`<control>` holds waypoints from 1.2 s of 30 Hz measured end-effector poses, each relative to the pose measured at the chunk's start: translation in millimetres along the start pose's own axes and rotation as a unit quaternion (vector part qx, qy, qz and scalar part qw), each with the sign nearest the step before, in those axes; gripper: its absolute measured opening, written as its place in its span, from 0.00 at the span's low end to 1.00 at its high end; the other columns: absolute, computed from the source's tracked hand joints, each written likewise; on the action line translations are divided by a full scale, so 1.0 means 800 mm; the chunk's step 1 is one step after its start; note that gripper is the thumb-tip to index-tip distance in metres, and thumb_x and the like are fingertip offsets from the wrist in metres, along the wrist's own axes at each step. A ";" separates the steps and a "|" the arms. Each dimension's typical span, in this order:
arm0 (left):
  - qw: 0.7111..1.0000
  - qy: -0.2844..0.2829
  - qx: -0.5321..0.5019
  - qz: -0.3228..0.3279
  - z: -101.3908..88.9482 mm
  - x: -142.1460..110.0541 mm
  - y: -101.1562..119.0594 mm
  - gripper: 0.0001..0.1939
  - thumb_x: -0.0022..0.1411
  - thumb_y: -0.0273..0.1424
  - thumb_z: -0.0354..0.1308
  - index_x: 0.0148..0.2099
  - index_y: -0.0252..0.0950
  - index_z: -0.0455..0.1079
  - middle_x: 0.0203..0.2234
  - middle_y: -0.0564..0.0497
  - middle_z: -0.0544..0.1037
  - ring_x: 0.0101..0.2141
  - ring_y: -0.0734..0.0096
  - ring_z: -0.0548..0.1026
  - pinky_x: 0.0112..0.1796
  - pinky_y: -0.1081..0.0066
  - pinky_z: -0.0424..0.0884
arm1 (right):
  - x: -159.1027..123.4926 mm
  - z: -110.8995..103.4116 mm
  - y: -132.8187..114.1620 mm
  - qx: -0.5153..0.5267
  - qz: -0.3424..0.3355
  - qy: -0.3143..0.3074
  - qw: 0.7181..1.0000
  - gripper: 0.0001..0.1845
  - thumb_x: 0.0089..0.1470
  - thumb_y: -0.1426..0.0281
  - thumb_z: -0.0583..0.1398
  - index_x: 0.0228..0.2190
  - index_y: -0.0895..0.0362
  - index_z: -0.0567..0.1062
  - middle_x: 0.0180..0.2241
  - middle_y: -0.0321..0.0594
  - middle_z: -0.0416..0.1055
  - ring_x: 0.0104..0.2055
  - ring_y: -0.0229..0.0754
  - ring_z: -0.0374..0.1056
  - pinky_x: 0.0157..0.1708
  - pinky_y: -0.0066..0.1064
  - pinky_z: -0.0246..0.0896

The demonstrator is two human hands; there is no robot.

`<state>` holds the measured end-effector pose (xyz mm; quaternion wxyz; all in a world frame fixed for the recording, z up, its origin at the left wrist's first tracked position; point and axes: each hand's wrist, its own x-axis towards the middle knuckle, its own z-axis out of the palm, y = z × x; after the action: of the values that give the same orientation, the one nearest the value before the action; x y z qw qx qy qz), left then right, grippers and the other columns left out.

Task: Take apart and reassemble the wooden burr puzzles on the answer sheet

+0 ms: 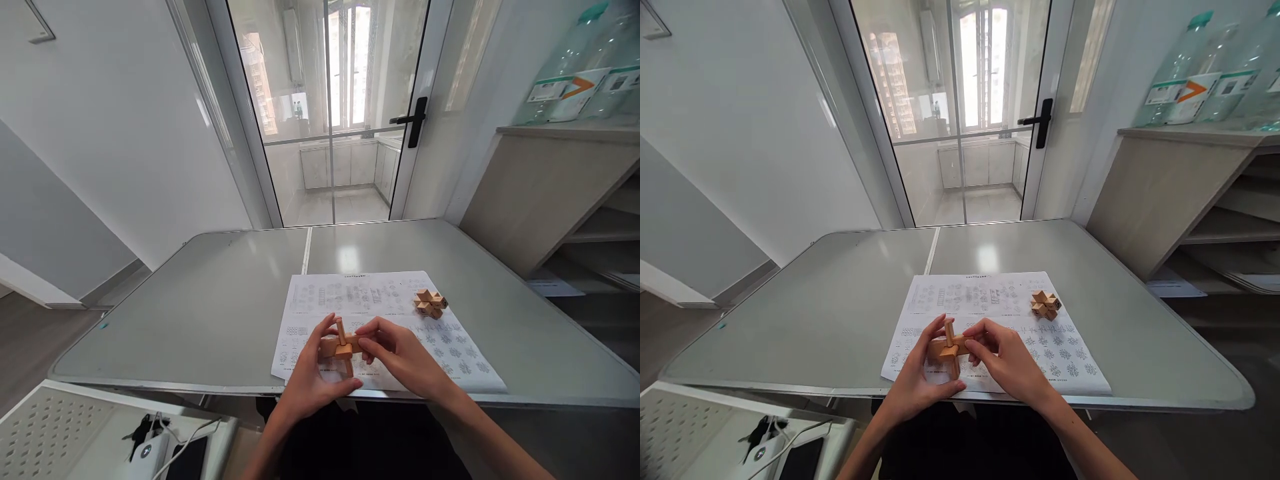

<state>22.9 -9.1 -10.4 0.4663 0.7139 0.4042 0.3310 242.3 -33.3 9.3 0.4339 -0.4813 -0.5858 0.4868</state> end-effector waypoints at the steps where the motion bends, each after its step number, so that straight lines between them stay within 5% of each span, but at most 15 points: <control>1: 1.000 -0.003 -0.011 0.001 -0.001 0.000 -0.001 0.55 0.48 0.31 0.78 0.72 0.55 0.53 0.67 0.45 0.64 0.63 0.46 0.67 0.64 0.44 0.62 | -0.001 0.002 0.002 -0.009 -0.012 0.010 1.000 0.18 0.64 0.52 0.62 0.40 0.54 0.76 0.33 0.39 0.79 0.35 0.44 0.76 0.41 0.38 0.72; 9: 0.998 -0.025 -0.057 -0.006 -0.006 0.000 -0.005 0.47 0.57 0.38 0.73 0.72 0.50 0.54 0.63 0.42 0.70 0.59 0.48 0.72 0.63 0.45 0.62 | -0.014 0.007 0.014 -0.027 -0.081 0.044 0.995 0.11 0.66 0.58 0.62 0.39 0.52 0.77 0.40 0.40 0.80 0.41 0.46 0.80 0.46 0.39 0.75; 21: 1.000 0.001 -0.004 -0.022 -0.004 0.000 0.002 0.48 0.46 0.34 0.78 0.67 0.52 0.62 0.55 0.48 0.74 0.55 0.51 0.74 0.59 0.48 0.67 | -0.019 0.014 0.028 -0.116 -0.125 0.046 0.984 0.08 0.68 0.63 0.59 0.44 0.49 0.78 0.40 0.39 0.79 0.41 0.47 0.77 0.42 0.39 0.74; 31: 0.999 -0.020 -0.039 -0.006 -0.007 0.001 -0.001 0.48 0.46 0.33 0.79 0.66 0.54 0.61 0.62 0.47 0.69 0.58 0.47 0.71 0.60 0.46 0.66 | -0.018 0.027 0.030 -0.050 -0.079 0.039 0.995 0.07 0.67 0.61 0.60 0.40 0.50 0.78 0.43 0.39 0.82 0.45 0.49 0.79 0.50 0.41 0.74; 36: 0.997 -0.040 -0.069 0.014 -0.004 0.001 0.000 0.47 0.49 0.31 0.78 0.67 0.53 0.59 0.63 0.46 0.70 0.61 0.47 0.70 0.60 0.48 0.66 | -0.021 0.015 0.024 -0.120 -0.096 0.006 0.988 0.12 0.66 0.66 0.60 0.50 0.48 0.74 0.50 0.40 0.79 0.52 0.50 0.75 0.54 0.44 0.70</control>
<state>20.8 -6.8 -9.5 0.5257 0.6983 0.3512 0.3357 235.9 -50.3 -11.9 0.4210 -0.4743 -0.6809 0.3664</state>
